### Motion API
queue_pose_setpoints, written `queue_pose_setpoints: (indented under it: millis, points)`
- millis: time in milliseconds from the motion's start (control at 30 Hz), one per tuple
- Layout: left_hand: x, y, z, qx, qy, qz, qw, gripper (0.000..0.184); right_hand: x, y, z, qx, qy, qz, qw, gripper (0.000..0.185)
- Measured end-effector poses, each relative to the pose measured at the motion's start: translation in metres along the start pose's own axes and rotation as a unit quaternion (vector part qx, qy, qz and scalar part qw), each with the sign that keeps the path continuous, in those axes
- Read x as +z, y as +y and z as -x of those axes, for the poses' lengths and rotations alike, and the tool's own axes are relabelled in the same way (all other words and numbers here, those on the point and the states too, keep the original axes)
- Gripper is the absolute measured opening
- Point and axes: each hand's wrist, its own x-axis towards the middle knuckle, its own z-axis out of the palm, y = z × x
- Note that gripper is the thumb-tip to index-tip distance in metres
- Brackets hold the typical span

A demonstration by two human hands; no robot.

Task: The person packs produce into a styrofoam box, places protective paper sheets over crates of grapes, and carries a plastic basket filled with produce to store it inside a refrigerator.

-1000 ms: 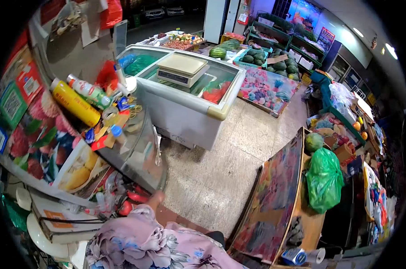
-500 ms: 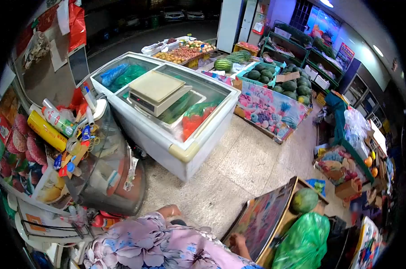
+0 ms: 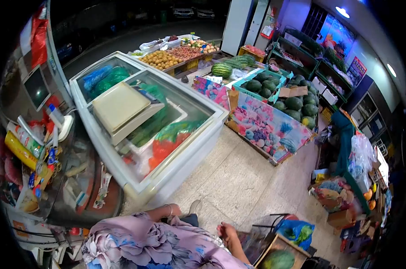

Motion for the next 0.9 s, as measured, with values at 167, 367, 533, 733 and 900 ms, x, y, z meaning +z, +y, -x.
queue_pose_setpoints:
  millis: [167,367,533,733,900]
  points:
    - [-0.161,0.007,-0.116,0.034,0.156,0.098,0.982,0.024,-0.08,-0.057,-0.014,0.047,0.191,-0.091,0.976,0.023]
    - [-0.344,-0.005,-0.184,-0.001,0.447,0.274,0.852,0.023,-0.142,-0.11,-0.047,0.043,0.269,-0.112,0.956,0.032]
    - [-0.434,-0.051,-0.205,-0.137,0.514,0.092,0.842,0.026,-0.165,-0.159,-0.091,0.063,0.258,0.007,0.964,0.026]
    - [-0.487,-0.119,-0.234,-0.39,0.45,0.056,0.802,0.045,-0.208,-0.26,-0.164,0.06,0.222,0.174,0.958,0.018]
    - [-0.502,-0.129,-0.244,-0.499,0.419,0.147,0.744,0.045,-0.259,-0.406,-0.229,0.047,0.2,0.23,0.951,0.013]
